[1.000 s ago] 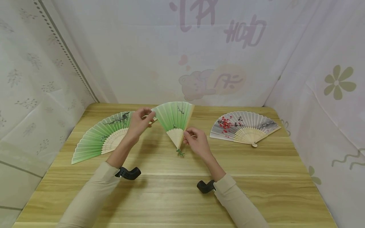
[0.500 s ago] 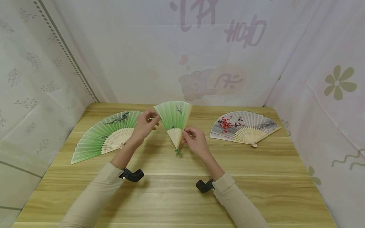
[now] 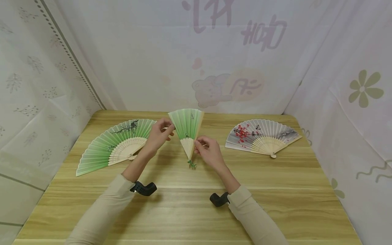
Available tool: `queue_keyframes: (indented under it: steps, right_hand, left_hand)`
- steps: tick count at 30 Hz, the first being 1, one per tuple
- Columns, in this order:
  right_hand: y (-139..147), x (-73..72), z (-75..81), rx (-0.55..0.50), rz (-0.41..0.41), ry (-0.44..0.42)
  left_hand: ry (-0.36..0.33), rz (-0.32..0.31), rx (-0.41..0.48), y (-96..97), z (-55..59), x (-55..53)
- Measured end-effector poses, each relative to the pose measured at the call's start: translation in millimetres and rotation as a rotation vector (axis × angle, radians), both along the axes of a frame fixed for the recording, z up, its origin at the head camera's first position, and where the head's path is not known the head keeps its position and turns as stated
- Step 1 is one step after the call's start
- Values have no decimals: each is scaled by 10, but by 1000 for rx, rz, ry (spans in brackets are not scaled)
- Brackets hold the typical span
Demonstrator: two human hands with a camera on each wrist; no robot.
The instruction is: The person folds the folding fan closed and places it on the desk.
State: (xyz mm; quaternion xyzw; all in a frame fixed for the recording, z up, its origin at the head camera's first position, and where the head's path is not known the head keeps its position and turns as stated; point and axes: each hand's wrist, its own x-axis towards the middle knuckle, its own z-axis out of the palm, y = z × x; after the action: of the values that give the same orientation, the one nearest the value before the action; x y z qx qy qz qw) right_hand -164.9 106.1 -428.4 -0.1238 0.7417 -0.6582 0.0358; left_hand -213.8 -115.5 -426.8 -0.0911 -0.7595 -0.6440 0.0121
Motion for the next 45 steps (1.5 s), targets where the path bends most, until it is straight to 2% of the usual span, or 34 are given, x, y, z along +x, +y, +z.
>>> queue_keyframes:
  steps: [8, 14, 21, 30, 37, 45]
  right_hand:
    - [-7, 6, 25, 6, 5, 6]
    - [-23, 1, 31, 24, -1, 20]
    - [27, -138, -285, 34, -14, 24]
    - [-15, 3, 22, 31, 7, 5]
    - [-18, 22, 36, 15, 8, 4]
    - [-27, 17, 17, 25, 19, 9]
  left_hand:
    - [16, -1, 9, 39, -3, -10]
    - [3, 11, 46, 73, -6, -8]
    - [-19, 14, 59, 106, 5, -9]
    - [-17, 25, 54, 139, -33, -13]
    - [-21, 35, 58, 168, -29, -3]
    - [14, 23, 53, 204, -25, 4]
